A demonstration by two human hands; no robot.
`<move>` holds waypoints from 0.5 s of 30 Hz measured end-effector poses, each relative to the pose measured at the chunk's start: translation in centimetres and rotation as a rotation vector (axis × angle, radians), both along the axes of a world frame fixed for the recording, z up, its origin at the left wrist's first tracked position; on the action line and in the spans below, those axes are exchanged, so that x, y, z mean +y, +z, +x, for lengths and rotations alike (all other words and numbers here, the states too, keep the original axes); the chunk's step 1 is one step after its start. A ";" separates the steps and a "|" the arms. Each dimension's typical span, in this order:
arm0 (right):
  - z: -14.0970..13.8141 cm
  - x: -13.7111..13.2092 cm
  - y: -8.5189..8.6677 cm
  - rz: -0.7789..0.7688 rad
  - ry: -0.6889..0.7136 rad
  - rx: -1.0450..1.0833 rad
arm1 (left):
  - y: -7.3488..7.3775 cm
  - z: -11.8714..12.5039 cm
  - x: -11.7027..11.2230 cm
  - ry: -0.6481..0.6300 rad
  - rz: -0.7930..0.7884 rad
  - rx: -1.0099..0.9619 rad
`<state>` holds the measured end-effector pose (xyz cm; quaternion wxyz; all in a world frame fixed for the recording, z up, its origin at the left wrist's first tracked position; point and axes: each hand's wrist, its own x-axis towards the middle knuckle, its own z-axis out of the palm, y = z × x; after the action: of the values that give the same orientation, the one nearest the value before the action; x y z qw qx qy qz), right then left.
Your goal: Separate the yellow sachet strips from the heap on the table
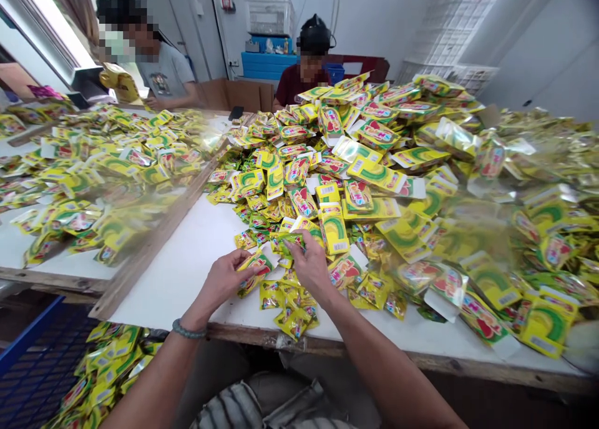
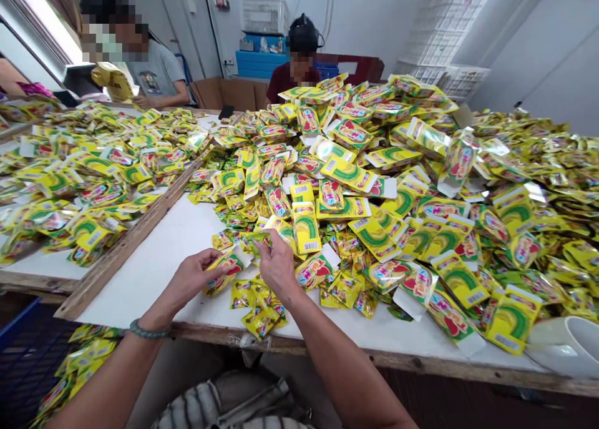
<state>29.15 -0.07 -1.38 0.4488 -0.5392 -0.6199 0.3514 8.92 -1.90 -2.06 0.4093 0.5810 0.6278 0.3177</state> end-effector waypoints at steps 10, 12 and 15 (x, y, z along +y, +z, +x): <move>0.9 0.8 -0.1 0.079 0.257 -0.202 | 0.9 1.1 -1.7 -0.020 -0.127 -0.380; 0.7 0.9 -0.1 0.122 0.173 -0.124 | 1.0 1.4 -1.7 -0.003 -0.128 -0.412; 0.3 1.0 -0.4 0.160 0.076 -0.074 | 1.1 1.8 -1.6 0.013 -0.109 -0.409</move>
<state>29.46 0.93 -1.80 0.4536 -0.4902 -0.6823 0.2973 10.71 -3.46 -0.91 0.5569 0.4775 0.5515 0.3971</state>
